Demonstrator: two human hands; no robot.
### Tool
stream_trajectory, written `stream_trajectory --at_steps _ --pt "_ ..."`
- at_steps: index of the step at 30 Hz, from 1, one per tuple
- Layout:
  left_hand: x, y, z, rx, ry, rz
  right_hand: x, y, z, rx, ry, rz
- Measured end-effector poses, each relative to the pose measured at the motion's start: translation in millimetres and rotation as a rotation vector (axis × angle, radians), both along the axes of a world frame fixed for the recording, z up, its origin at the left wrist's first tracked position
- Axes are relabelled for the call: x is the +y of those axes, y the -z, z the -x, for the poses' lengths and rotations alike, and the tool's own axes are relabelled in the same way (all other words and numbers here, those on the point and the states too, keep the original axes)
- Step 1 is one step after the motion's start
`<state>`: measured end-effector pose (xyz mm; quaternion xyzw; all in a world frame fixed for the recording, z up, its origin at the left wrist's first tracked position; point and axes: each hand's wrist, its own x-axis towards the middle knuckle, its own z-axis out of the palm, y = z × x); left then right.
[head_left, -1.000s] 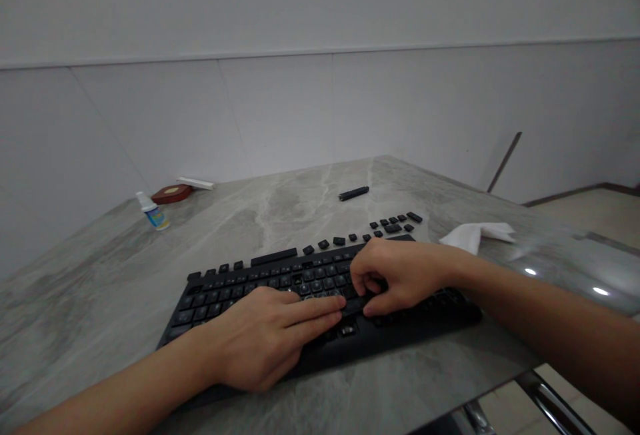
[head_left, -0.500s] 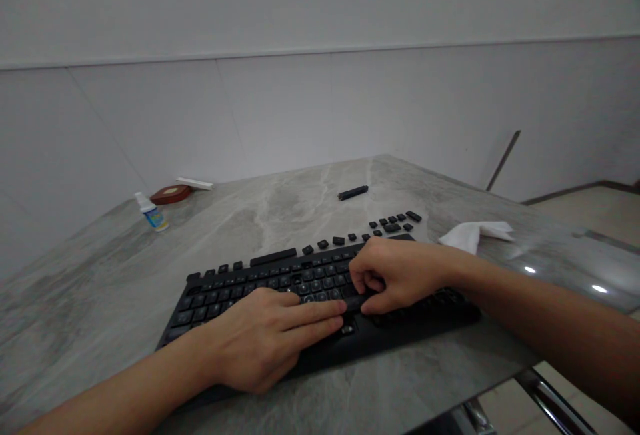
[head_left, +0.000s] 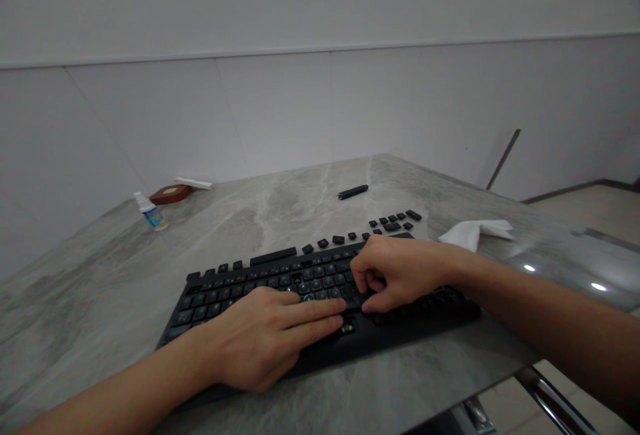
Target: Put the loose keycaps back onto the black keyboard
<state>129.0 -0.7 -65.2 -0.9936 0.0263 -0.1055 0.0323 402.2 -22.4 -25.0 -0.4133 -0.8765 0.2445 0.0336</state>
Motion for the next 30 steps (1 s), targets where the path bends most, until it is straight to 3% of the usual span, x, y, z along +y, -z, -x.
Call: stream_trajectory --at_steps 16,25,30 --pt "0.4 -1.4 -0.2 0.041 -0.014 -0.002 0.9 1.9 -2.5 0.023 -0.031 0.009" --pt "0.6 -0.2 0.4 0.065 -0.023 0.014 4.7 -1.8 -2.3 -0.121 0.094 0.012" --pt "-0.2 -2.0 0.1 0.085 -0.028 0.025 8.5 0.2 -3.7 -0.161 0.168 0.097"
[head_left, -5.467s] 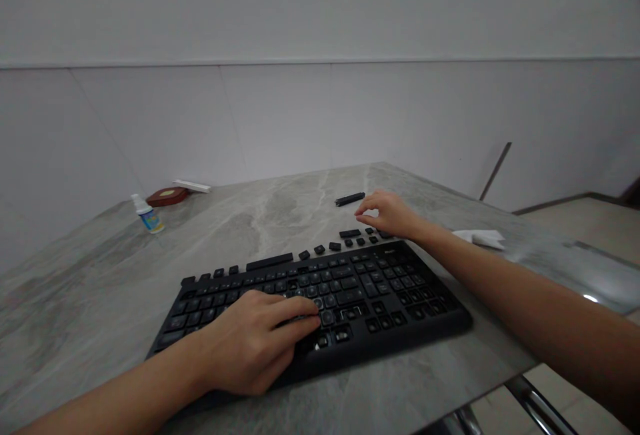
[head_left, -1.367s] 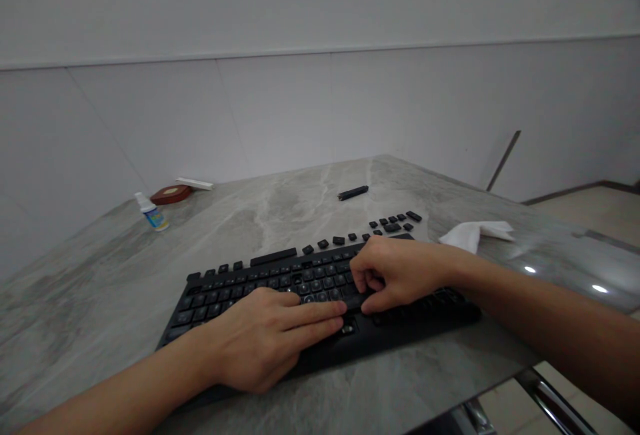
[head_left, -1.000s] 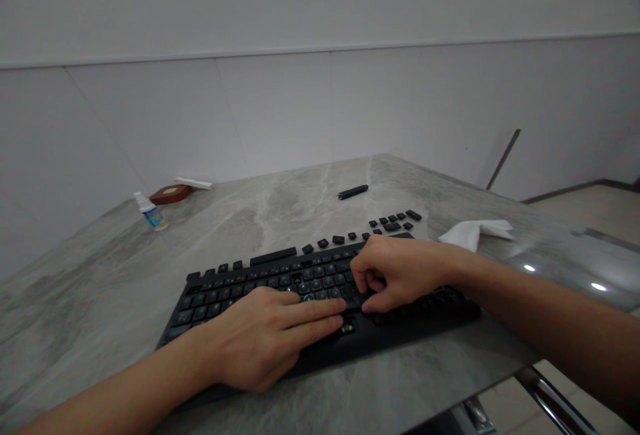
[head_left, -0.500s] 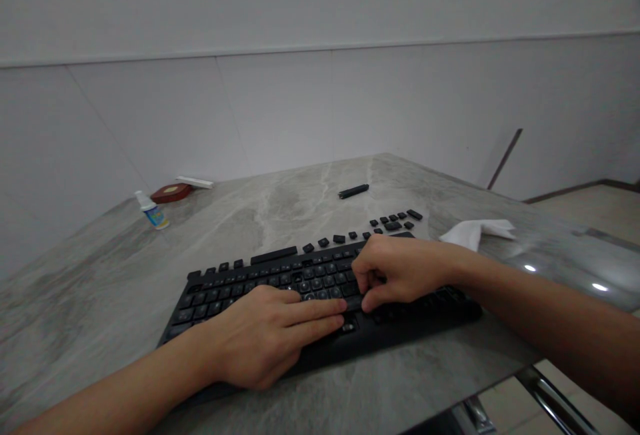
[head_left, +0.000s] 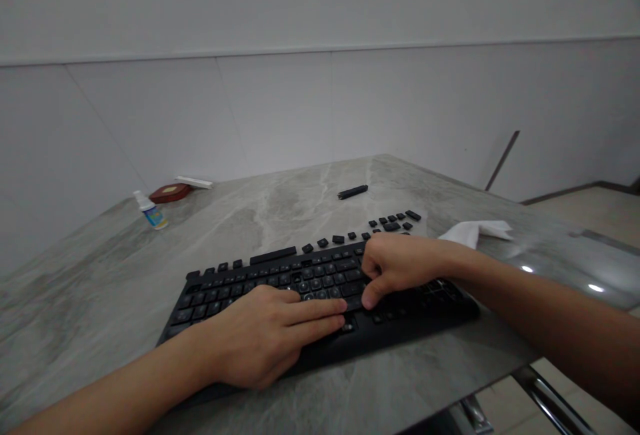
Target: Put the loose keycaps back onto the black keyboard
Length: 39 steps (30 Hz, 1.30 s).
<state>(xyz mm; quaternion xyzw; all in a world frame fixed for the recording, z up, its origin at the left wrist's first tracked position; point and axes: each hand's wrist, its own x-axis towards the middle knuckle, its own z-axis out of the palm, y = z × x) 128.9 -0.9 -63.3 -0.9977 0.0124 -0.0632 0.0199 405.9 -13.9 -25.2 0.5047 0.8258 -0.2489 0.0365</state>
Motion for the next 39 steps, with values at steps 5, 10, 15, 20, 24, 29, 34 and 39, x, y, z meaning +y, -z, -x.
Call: stream_trajectory --at_steps 5,10,15,20,24,29,34,39 --pt "-1 -3.2 -2 0.041 -0.007 0.012 -2 -0.5 3 -0.021 0.103 0.123" --pt "-1 -4.8 -6 0.035 -0.006 0.036 -2 -5.5 10 -0.08 0.132 0.158" --pt "0 -3.3 -8 0.038 -0.022 0.055 -2 -8.9 21 -0.19 0.094 0.123" --pt "-1 0.8 -5 0.02 -0.012 0.016 -2 -8.2 6 -0.08 0.102 0.131" --pt "-2 2.8 -3 0.001 -0.014 -0.067 2 -20.3 -33 -0.129 0.24 0.042" --pt "-4 2.4 -3 0.017 -0.007 -0.143 8 -30.4 -82 -0.259 0.427 0.189" --pt "-10 -2.8 -4 0.031 -0.009 -0.165 19 -16.8 -91 -0.282 0.388 0.389" --pt "-19 -12.8 -5 0.094 -0.075 -0.114 29 -5.0 -90 -0.246 0.307 0.478"
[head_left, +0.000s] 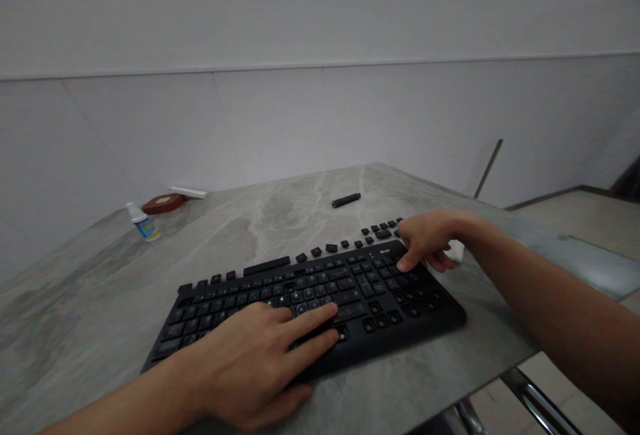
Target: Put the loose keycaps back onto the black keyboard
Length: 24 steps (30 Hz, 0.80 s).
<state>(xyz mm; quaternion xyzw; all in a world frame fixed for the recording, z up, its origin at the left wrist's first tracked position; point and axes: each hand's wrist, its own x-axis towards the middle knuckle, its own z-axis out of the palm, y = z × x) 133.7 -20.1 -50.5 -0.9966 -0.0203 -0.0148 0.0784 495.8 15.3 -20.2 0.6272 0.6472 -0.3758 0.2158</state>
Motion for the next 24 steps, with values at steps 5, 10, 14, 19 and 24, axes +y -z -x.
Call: stream_trajectory --at_steps 5,10,14,19,24 --pt "-1 -2.2 1 0.033 -0.015 -0.001 4 1.0 -9 0.068 -0.037 0.019" --pt "1 0.4 1 0.003 -0.003 0.016 7 0.7 -17 0.125 -0.069 0.028" --pt "2 2.1 1 -0.043 0.028 0.018 8 2.7 -20 0.154 -0.066 0.026" --pt "2 3.3 3 -0.044 0.041 0.027 11 7.7 -23 0.167 -0.013 -0.041" --pt "3 6.1 2 -0.066 0.042 0.03 15 5.4 -30 0.154 0.037 -0.286"
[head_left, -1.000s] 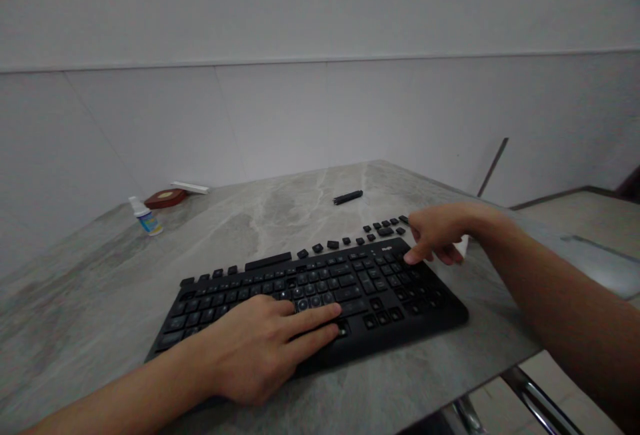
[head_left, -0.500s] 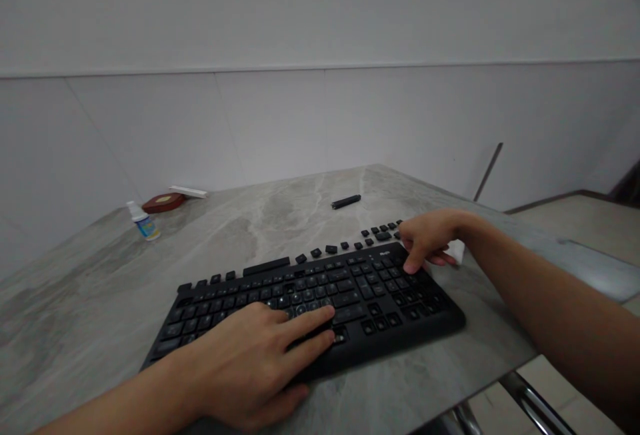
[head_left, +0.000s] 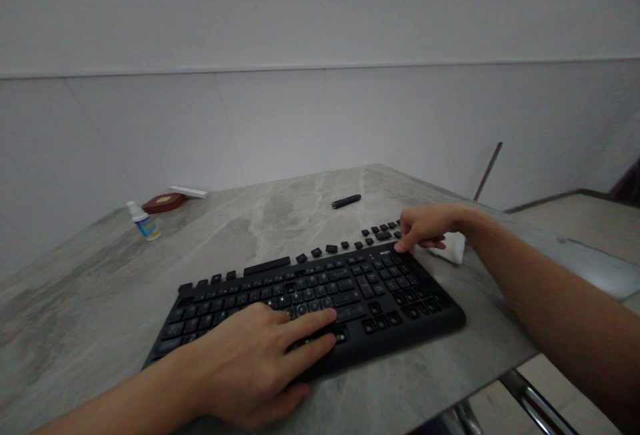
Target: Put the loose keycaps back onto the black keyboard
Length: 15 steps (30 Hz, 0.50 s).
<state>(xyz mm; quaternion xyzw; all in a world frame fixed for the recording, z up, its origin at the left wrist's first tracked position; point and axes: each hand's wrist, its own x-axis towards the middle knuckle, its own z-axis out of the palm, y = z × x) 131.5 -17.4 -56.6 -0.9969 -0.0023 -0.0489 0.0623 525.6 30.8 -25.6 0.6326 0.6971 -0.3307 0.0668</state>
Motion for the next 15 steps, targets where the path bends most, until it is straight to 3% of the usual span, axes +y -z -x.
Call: stream_trajectory --at_steps 4,7,15 --pt "4 6.3 0 -0.112 0.025 0.079 11 2.0 5 0.019 0.041 -0.431" --pt "6 8.8 1 -0.171 0.023 0.129 19 11.1 15 0.033 -0.014 -0.637" --pt "6 5.8 2 -0.202 0.039 0.142 33 33.4 21 0.014 -0.194 -0.721"
